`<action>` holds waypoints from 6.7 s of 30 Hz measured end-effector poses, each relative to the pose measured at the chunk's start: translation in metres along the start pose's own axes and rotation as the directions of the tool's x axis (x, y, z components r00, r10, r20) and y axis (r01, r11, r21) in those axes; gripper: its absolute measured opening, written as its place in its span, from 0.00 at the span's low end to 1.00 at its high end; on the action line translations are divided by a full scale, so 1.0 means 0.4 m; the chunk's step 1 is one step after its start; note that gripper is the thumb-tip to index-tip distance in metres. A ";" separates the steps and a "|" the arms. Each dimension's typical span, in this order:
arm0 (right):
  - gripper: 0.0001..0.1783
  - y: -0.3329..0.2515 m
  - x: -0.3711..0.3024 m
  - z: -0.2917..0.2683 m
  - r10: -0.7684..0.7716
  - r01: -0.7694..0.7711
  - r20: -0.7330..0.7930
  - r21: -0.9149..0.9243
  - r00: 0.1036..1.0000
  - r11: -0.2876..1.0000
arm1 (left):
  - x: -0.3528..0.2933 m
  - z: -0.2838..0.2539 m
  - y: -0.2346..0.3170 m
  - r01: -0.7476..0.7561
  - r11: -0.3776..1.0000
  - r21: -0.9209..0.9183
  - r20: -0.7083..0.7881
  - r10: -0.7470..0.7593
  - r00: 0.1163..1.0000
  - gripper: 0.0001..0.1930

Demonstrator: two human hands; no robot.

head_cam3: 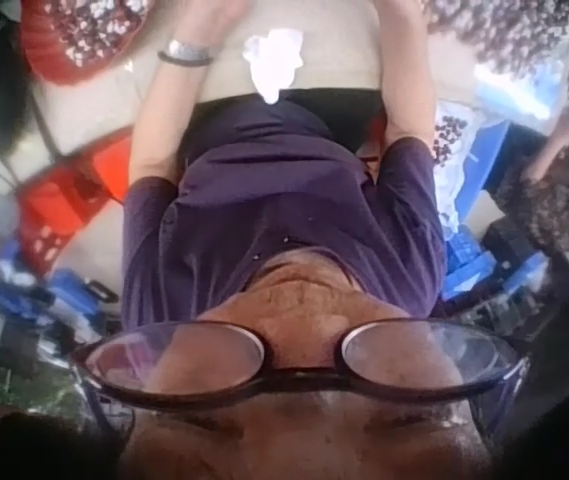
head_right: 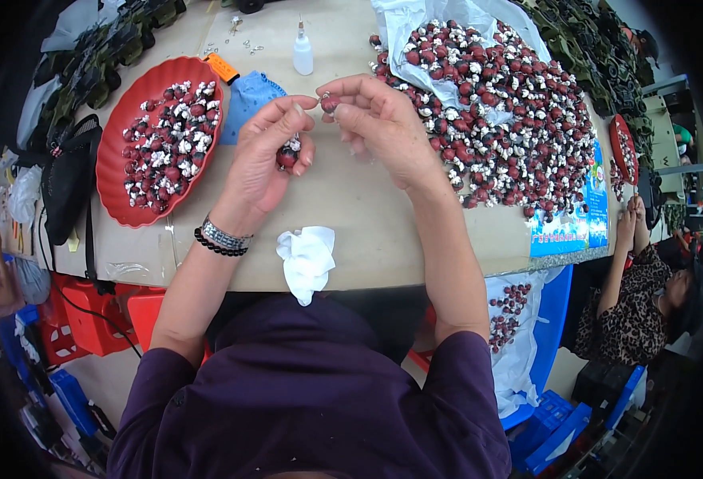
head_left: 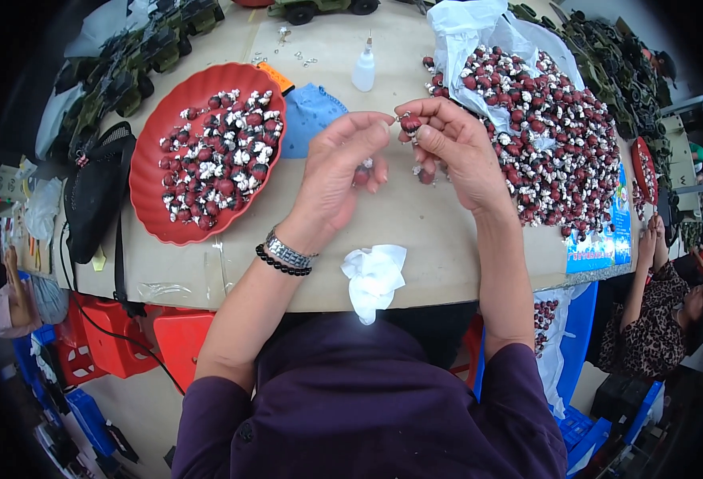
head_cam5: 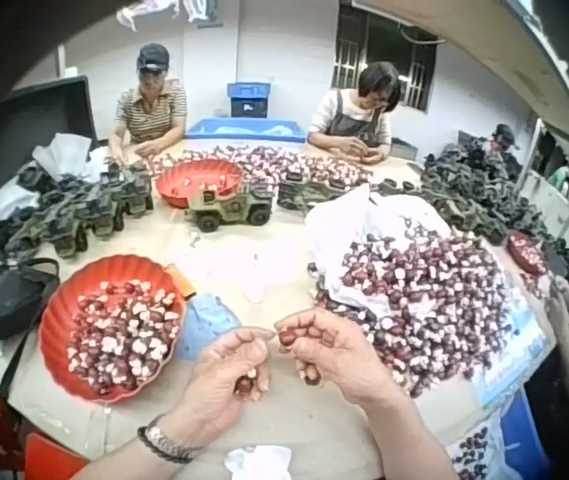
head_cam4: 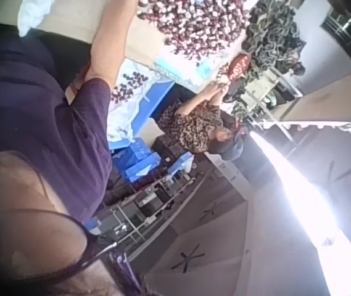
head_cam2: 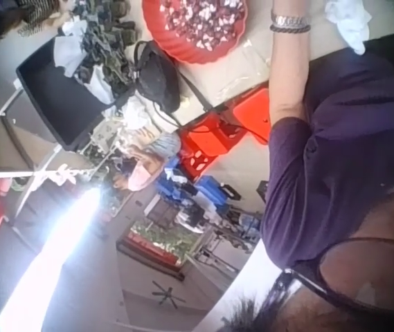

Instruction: The person assembles small toy parts by hand, connecting white connectors to red spheres.

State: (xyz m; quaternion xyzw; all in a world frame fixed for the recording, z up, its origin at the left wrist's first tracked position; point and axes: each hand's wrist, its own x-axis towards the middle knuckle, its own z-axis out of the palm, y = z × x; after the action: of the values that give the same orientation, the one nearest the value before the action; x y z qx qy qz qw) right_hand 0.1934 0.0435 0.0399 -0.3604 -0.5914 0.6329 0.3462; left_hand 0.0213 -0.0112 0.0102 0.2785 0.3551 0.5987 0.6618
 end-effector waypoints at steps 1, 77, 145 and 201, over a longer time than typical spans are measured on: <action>0.14 0.001 0.001 0.006 -0.015 0.015 -0.005 0.028 1.000 0.999 | 0.001 0.001 -0.002 -0.006 1.000 0.012 0.016 0.006 1.000 0.15; 0.13 0.005 -0.008 0.050 -0.231 0.216 -0.098 -0.142 0.968 0.966 | 0.022 0.005 0.003 0.054 0.992 -0.117 0.080 -0.044 0.996 0.12; 0.11 -0.017 0.009 -0.027 -0.574 0.361 -0.115 -0.674 0.811 0.645 | 0.002 -0.005 -0.017 0.210 0.969 -0.128 0.226 -0.178 0.958 0.23; 0.14 -0.009 -0.007 0.027 -0.513 0.444 0.035 -0.552 0.858 0.705 | 0.001 0.005 -0.011 0.182 0.976 -0.121 0.191 -0.157 0.969 0.18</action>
State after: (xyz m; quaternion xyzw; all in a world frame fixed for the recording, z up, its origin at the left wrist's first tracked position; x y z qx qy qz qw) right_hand 0.1856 0.0358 0.0442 -0.3145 -0.7964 0.3043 0.4174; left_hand 0.0254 -0.0113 0.0077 0.2542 0.2740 0.5351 0.7576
